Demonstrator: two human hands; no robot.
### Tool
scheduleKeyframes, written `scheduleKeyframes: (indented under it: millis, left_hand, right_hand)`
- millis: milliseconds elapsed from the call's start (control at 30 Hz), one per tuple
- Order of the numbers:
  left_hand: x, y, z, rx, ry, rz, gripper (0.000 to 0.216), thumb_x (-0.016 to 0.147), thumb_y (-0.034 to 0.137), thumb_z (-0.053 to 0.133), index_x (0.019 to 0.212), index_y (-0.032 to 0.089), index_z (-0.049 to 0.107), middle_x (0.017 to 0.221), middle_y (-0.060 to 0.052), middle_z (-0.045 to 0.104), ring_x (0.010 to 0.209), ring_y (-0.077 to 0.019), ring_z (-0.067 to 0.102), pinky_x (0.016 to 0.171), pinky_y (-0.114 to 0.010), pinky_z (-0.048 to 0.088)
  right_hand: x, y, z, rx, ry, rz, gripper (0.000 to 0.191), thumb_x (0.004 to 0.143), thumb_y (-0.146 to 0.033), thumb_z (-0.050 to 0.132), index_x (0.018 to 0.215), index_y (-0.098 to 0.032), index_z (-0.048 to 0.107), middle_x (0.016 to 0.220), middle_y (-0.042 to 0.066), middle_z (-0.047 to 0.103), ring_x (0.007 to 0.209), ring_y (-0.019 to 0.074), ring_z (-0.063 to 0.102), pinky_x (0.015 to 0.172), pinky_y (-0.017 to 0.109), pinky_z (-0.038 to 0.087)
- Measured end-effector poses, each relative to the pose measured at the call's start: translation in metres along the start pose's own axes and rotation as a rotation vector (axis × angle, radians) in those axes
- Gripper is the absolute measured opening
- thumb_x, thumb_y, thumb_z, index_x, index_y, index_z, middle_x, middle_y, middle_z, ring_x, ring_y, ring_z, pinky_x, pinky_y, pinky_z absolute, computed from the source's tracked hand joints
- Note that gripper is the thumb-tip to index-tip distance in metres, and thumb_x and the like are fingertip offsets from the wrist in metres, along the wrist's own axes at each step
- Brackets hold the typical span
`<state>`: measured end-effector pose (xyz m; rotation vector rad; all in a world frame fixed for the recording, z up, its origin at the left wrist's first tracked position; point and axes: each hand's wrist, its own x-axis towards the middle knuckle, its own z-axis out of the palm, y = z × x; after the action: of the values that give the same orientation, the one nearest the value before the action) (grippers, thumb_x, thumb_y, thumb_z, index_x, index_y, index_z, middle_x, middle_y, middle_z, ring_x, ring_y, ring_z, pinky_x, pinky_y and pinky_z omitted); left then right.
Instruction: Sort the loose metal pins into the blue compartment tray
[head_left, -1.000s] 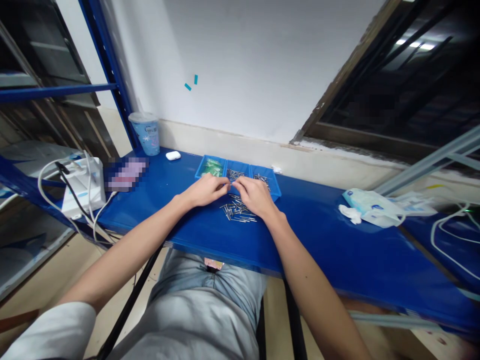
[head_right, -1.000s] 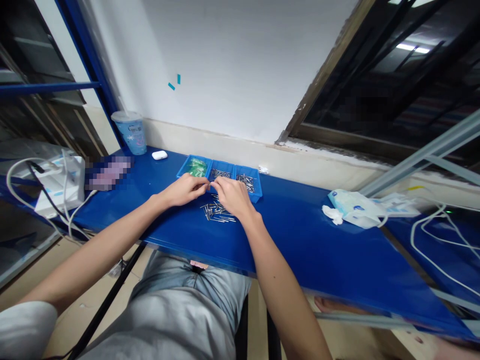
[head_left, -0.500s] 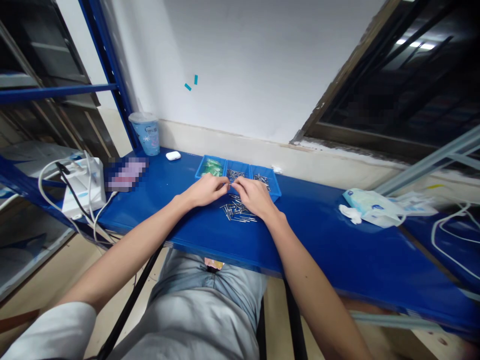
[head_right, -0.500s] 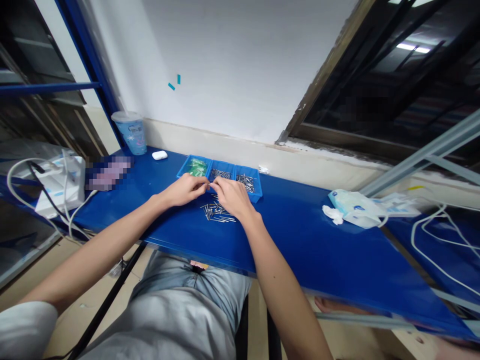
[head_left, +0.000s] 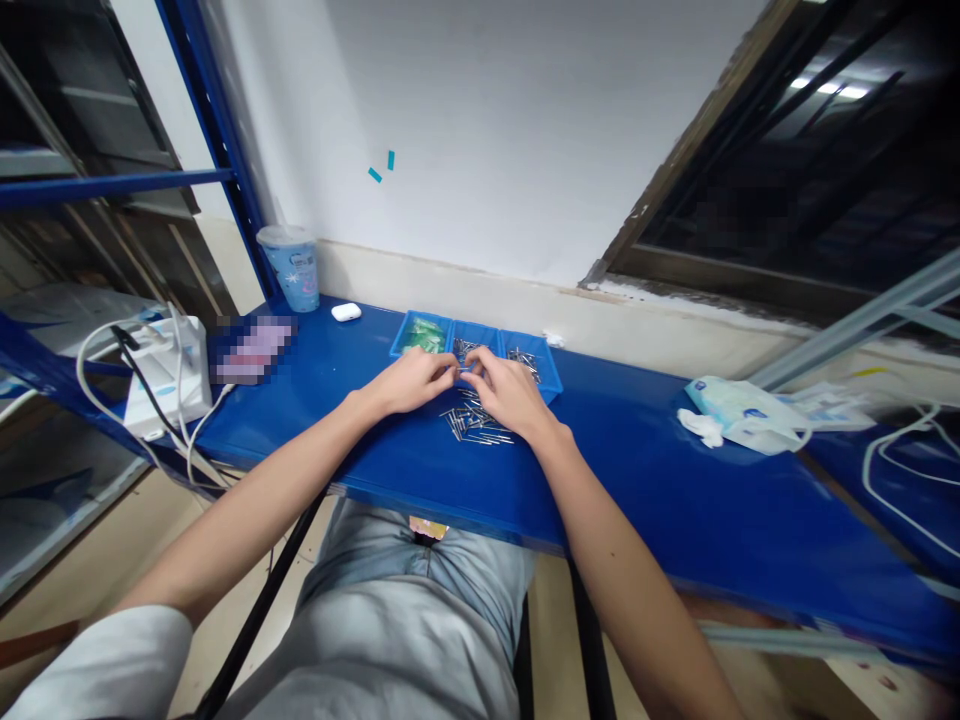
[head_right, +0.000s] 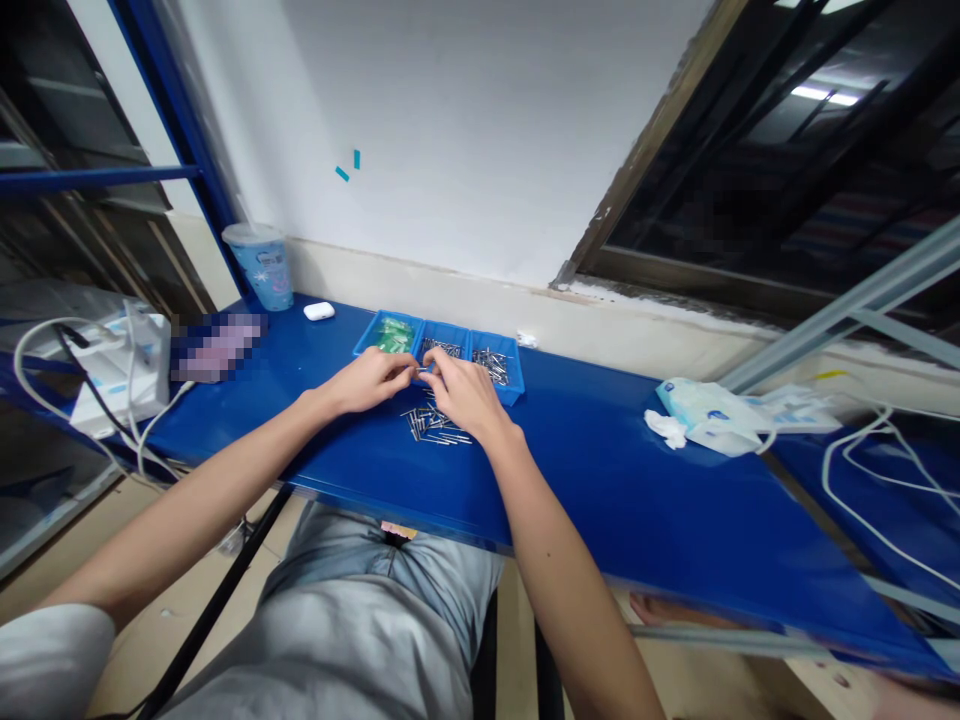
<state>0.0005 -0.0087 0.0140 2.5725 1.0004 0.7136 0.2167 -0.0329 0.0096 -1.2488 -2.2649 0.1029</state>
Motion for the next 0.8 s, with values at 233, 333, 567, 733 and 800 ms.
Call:
scheduleKeyframes:
  millis: [233,333,567,733,800]
  left_hand:
    - [0.0005,-0.0010,0.0006,0.022,-0.016,0.017,0.033,0.106,0.030,0.042,0.095,0.015,0.069,0.070,-0.002,0.065,0.061,-0.0143,0.054,0.066,-0.029,0.038]
    - [0.0003,-0.0012,0.0011,0.024,-0.004,0.011,0.033,0.106,0.031,0.042,0.095,0.015,0.069,0.070,-0.003,0.065,0.060,-0.0142,0.053,0.065,-0.029,0.037]
    - [-0.0003,-0.0012,0.0010,0.025,-0.010,0.008,0.032,0.106,0.029,0.043,0.096,0.015,0.070,0.070,-0.003,0.066,0.061,-0.0149,0.053,0.066,-0.029,0.036]
    - [-0.0002,-0.0010,0.0009,0.021,-0.011,0.003,0.034,0.107,0.032,0.043,0.098,0.015,0.071,0.072,-0.003,0.067,0.060,-0.0149,0.053,0.066,-0.029,0.036]
    - [0.0000,-0.0010,0.0010,0.021,-0.012,0.005,0.033,0.106,0.030,0.043,0.098,0.015,0.071,0.072,-0.003,0.067,0.061,-0.0149,0.053,0.067,-0.029,0.036]
  right_hand:
    - [0.0004,0.0004,0.0000,-0.047,-0.026,0.001,0.024,0.110,-0.036,0.043,0.105,-0.024,0.064,0.097,0.007,0.078,0.087,0.0256,0.071,0.075,0.031,0.042]
    - [0.0003,0.0003,-0.0001,-0.029,-0.033,-0.006,0.020,0.108,-0.032,0.047,0.120,-0.024,0.061,0.094,0.006,0.078,0.087,0.0253,0.072,0.077,0.031,0.043]
    - [0.0009,0.0001,0.0000,-0.061,-0.047,0.005,0.022,0.110,-0.034,0.045,0.112,-0.023,0.064,0.093,0.007,0.078,0.085,0.0262,0.072,0.075,0.033,0.042]
    - [0.0013,-0.0001,0.0000,-0.084,-0.060,0.014,0.021,0.110,-0.029,0.044,0.113,-0.022,0.064,0.093,0.007,0.078,0.084,0.0257,0.072,0.074,0.032,0.041]
    - [0.0013,-0.0004,-0.0001,-0.095,-0.067,0.021,0.024,0.111,-0.032,0.042,0.108,-0.023,0.065,0.090,0.007,0.078,0.082,0.0254,0.072,0.073,0.032,0.040]
